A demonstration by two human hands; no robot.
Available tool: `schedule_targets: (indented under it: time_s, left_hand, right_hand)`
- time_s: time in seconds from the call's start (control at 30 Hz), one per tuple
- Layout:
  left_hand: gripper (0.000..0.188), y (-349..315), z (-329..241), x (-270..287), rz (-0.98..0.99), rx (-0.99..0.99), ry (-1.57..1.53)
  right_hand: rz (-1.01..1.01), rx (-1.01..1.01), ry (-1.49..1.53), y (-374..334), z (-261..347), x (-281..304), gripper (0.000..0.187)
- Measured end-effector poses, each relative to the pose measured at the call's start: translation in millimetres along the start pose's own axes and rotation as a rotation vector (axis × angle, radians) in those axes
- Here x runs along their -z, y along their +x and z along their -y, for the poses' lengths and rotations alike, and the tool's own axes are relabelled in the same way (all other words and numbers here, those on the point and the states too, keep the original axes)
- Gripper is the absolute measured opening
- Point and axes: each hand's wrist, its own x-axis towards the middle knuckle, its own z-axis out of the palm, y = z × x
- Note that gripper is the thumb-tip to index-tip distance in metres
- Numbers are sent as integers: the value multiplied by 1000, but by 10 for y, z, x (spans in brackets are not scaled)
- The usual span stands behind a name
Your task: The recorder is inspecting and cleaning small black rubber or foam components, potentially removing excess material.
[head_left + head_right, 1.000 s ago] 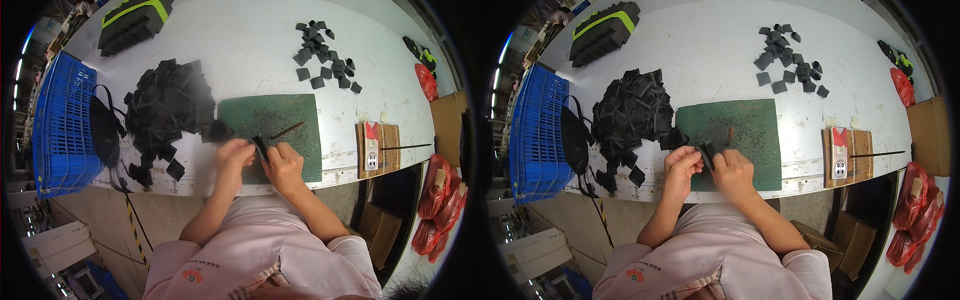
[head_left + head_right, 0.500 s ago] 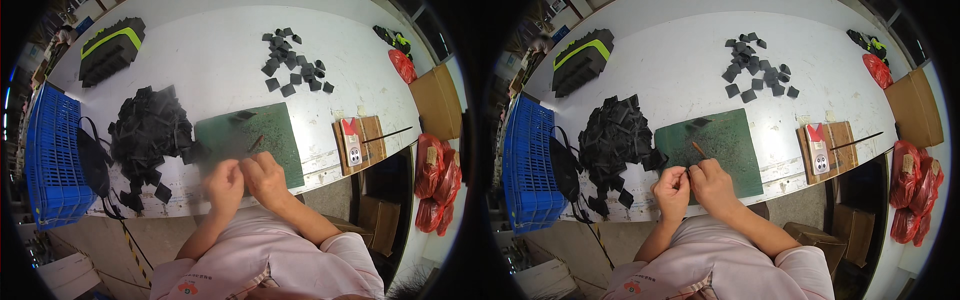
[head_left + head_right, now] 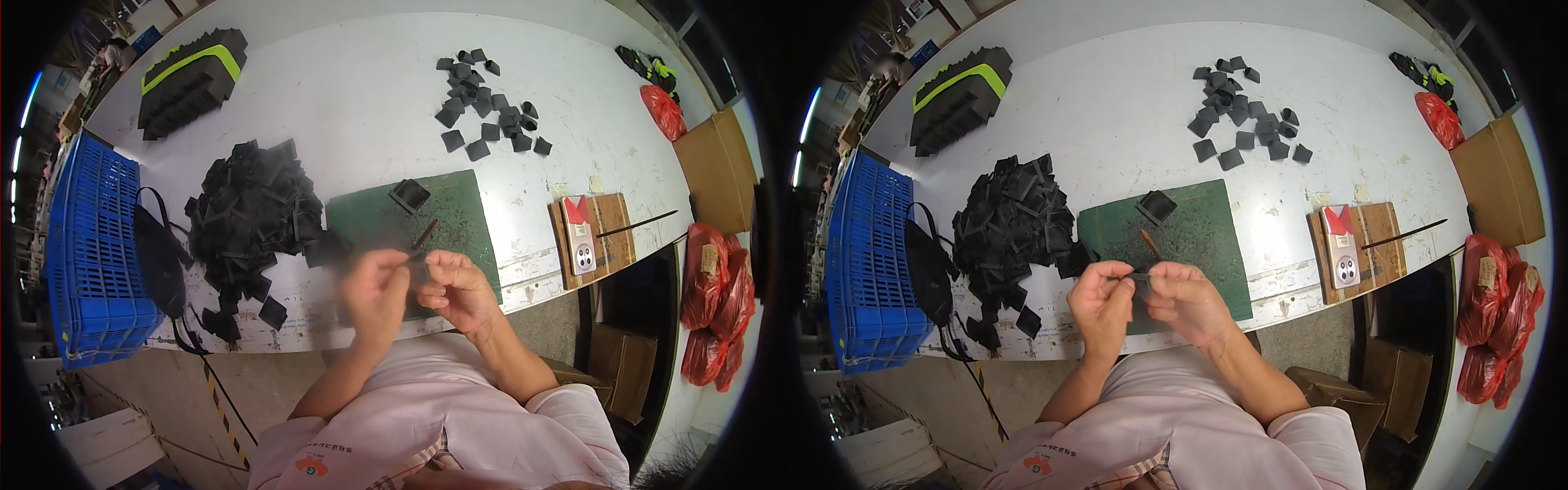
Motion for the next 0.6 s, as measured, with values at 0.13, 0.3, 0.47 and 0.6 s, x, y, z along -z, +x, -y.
schedule_targets:
  time_s: [0.13,0.3,0.47,0.6]
  left_hand:
    - [18,225,-184,112,231,523,-925]
    - [13,506,-449,62,509,625,-1363]
    - [17,388,-196,51,408,579,-882]
    - [31,403,-374,-45,172,16,-94]
  right_hand:
    - [35,132,-467,-50,228,-251,17]
    - [83,320,-832,129,560,-514,24]
    - [140,212,-753,247,457,-132,28]
    - [-164,658,-1177,188,440,-234,24]
